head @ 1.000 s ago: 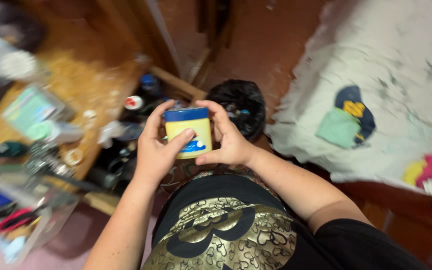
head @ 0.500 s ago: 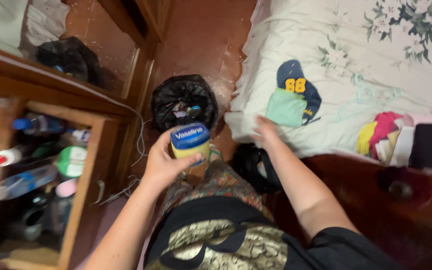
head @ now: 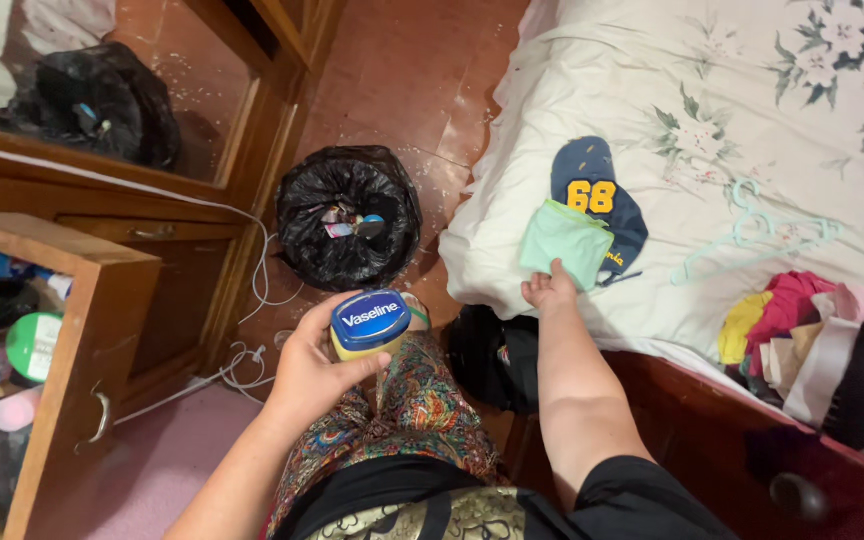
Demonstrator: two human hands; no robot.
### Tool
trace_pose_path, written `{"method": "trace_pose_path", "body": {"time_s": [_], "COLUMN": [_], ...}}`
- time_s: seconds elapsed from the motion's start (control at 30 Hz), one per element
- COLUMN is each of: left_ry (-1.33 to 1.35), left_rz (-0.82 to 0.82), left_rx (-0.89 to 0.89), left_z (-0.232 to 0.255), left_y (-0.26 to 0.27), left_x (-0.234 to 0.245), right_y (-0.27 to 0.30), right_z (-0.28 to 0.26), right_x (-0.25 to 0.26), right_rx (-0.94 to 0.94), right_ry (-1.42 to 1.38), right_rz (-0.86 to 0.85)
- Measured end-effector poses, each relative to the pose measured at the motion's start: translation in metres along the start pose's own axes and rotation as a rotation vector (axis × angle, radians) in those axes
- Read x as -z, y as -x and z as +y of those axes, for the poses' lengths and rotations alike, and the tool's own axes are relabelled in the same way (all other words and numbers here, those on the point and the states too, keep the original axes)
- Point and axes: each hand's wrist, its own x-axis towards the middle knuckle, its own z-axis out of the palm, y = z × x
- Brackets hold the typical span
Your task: The person opens a dresser drawer and organizes various personal care items. They pick up and wipe a Vaseline jar and a gold tube with a cloth, then place them into the drawer along with other bottles and containers. The person also handles a small plastic container and a white cable before placing them in the drawer.
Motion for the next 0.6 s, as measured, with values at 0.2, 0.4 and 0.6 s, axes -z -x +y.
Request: {"method": "trace_pose_path", "body": {"time_s": [0.2,0.4,0.6], "left_ry": [-0.277,-0.447,-0.593], "left_rz": [0.126,0.269,0.505], "left_rx": [-0.167,-0.341,-0.561], "left_z": [0.019,0.062,0.103], "left_y": [0.008,0.034,0.074], "left_x": [0.005,0.031,0.073], "right_y": [0.03,0.195,0.371], "right_z": [0.006,0.043,0.14], "right_x": [0.003,-0.041,-0.11], "right_rx": [0.489,0.488,0.982], "right_ry": [0.26,0.654,0.998], "right_rz": [-0.475,-1.112,-1.757]}}
